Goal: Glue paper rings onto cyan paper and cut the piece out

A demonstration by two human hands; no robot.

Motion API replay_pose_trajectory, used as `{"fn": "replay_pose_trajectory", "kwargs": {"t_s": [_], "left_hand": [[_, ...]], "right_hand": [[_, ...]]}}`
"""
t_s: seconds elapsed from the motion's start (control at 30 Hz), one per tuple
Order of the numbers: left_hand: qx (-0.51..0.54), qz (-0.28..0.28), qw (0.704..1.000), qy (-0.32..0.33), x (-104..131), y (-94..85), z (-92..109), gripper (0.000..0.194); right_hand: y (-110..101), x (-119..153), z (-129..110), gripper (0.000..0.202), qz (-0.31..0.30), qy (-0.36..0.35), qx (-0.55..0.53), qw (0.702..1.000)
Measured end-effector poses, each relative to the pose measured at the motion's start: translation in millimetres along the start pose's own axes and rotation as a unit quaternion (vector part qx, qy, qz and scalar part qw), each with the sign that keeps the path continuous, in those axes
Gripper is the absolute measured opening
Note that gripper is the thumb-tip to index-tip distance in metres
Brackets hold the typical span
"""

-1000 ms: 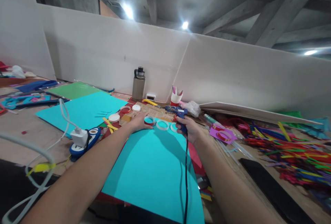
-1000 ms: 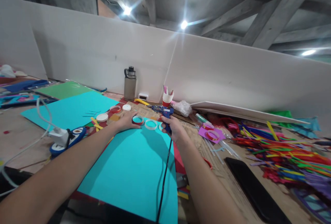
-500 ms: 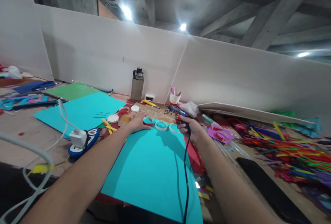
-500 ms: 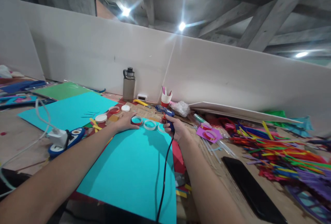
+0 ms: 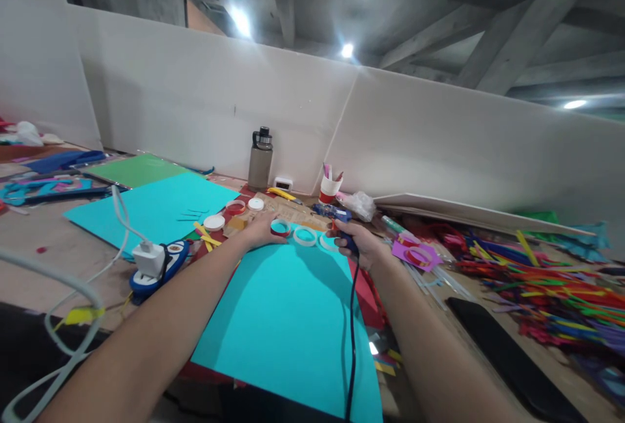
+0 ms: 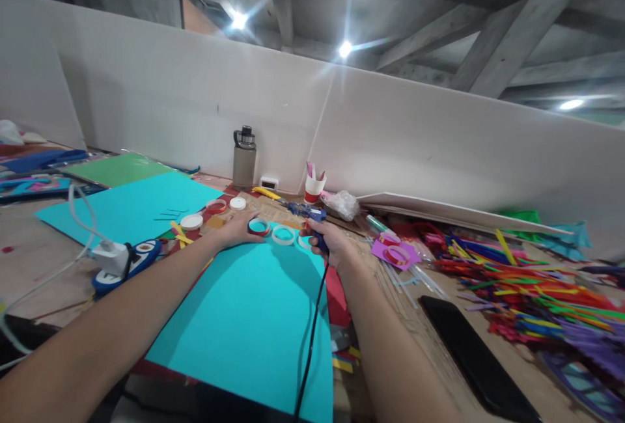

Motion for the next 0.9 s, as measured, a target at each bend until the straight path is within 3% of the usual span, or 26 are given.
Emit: {"fn": "replay_pose_trajectory", "kwargs": {"t_s": [0.13, 0.27, 0.53, 0.9], "left_hand": [[0.001, -0.009, 1.0, 0.003, 1.0, 0.3, 1.3, 0.092], [-0.003, -0.006, 1.0, -0.005, 1.5, -0.3, 1.3, 0.091], [0.0, -0.004, 1.0, 0.002, -0.3, 1.8, -0.5, 0.092], [0.012, 0.001, 1.0, -0.006, -3.8, 6.3, -5.2, 0.093]], "right_hand": [[-10.3, -0.8, -5.2, 0.012, 0.102, -0.059, 0.119, 0.986], [-12.3, 2.0, -11.5, 0.013, 0.15, -0.083, 0.217, 0.961], [-14.6, 0.8, -14.9, 0.009, 0.187, -0.112, 0.333, 0.917], [4.3, -5.6, -3.5, 0.022, 0.21, -0.15, 0.426, 0.867]]}}
Point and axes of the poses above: each hand's wrist, its own x-axis away from the middle knuckle, its own y-axis out of the palm, z = x × y, the point moved 8 cm from there along -x, towards the middle knuckle, and after that the axes turned 5 degrees about y, right-handed, at the moved point
